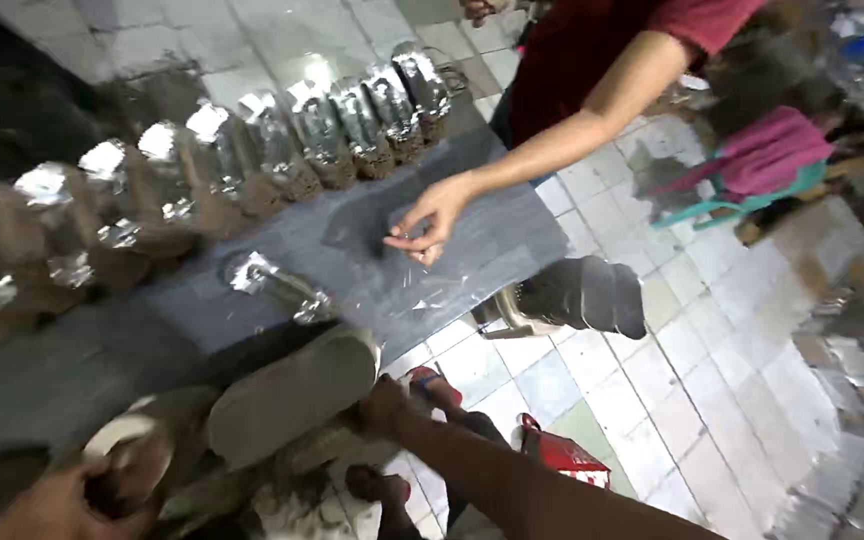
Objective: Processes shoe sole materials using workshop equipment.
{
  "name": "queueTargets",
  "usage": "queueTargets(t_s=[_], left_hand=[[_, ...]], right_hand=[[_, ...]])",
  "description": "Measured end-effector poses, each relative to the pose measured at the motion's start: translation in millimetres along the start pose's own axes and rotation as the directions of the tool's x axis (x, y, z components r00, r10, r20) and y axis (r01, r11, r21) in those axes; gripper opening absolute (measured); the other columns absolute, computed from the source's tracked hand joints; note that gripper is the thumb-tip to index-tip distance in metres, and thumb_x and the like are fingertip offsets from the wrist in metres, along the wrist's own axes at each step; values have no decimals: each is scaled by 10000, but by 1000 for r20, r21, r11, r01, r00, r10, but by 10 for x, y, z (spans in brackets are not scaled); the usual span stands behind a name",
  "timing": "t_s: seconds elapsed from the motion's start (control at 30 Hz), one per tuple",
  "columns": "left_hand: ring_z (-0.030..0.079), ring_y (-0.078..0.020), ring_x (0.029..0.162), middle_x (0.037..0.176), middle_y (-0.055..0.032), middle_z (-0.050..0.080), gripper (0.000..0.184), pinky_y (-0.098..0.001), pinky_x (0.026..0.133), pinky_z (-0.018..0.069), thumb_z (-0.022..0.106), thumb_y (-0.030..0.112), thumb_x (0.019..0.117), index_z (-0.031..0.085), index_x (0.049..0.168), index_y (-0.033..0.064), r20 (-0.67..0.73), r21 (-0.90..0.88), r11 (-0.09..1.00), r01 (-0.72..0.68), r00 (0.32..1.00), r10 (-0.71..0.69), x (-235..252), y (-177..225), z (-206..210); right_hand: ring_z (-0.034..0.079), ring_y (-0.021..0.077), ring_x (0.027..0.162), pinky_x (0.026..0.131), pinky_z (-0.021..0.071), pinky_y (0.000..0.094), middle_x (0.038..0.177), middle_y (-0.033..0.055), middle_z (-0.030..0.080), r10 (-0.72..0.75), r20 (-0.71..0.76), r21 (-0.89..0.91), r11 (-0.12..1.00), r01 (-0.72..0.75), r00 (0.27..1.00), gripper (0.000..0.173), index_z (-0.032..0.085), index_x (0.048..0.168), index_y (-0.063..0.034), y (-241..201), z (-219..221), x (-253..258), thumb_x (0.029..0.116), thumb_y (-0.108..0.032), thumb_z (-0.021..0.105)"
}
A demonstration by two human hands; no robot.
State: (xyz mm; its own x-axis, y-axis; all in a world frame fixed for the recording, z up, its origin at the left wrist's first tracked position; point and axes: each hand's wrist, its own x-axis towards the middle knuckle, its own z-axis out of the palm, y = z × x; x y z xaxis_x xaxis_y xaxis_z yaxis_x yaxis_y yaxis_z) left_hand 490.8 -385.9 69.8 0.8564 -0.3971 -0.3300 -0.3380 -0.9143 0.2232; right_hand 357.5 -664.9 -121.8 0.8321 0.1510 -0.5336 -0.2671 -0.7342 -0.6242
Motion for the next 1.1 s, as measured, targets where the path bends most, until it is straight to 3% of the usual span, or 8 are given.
queueTargets(t_s=[0.1,0.17,0.3,0.53,0.7,0.83,0.93,1.1], left_hand=[[346,-494,1452,1559,-262,410,791,-683,1168,280,812,505,768,593,1414,104,-50,27,999,31,998,-29,-349,142,-190],[270,-447,1511,1616,-196,362,698,-659,1207,227,836,461,781,643,1374,148,-172,-36,996,84,981,-89,-649,283,-338],[289,-332,1529,1625,-108,376,519,-567,1228,285,761,414,890,662,1329,156,-293,-263,951,164,925,-241,-1244,238,-205],[522,-391,1345,1489,-215,509,367,-606,1058,462,732,224,957,672,1267,38,-297,-403,796,451,759,-580,-1647,-808,-188],[442,-462,1399,1516,-237,473,363,-657,1116,388,777,238,920,708,1238,79,-279,-309,895,322,869,-409,-1141,-1608,-260],[482,-469,1364,1496,-243,497,342,-676,1094,401,806,183,893,728,1200,53,-264,-330,919,217,913,-310,-972,-1881,-71],[593,-389,1252,1431,-154,580,252,-650,1030,480,735,215,957,738,1182,100,-184,-338,905,259,925,-333,-991,-1962,162],[542,-457,1300,1454,-236,536,311,-659,1069,429,656,183,1006,672,1263,8,-171,-301,904,303,916,-364,-934,-1776,227]], right_hand=[[601,262,1289,1143,439,503,1341,68,683,-246,-85,99,962,254,966,383,724,1286,-195,141,-89,-313,949,-373,687],[546,273,1364,1179,423,467,1426,140,615,-345,-98,251,899,358,934,415,690,1319,-97,424,-74,-441,949,-284,696],[512,359,1396,1179,408,495,1495,244,525,96,203,123,985,-123,974,535,491,1489,11,1320,-448,-1101,1069,-317,533],[519,418,1376,1177,366,565,1421,283,578,589,458,-331,808,-487,666,556,592,1385,45,2758,-601,-2393,1062,-404,536],[557,388,1344,1175,392,535,1385,265,614,524,313,-73,845,-530,792,482,619,1355,44,2045,-426,-2287,1088,-338,494],[648,324,1205,1037,527,465,1366,254,618,417,191,426,781,-458,889,407,571,1384,59,1070,-376,-1866,1076,-204,536],[587,303,1316,1145,446,438,1426,230,590,326,286,326,852,-411,901,430,559,1417,35,720,-412,-1648,1078,-227,527],[596,299,1307,1147,437,440,1408,216,608,314,255,259,889,-378,914,454,568,1421,11,659,-539,-1543,1076,-283,540]])
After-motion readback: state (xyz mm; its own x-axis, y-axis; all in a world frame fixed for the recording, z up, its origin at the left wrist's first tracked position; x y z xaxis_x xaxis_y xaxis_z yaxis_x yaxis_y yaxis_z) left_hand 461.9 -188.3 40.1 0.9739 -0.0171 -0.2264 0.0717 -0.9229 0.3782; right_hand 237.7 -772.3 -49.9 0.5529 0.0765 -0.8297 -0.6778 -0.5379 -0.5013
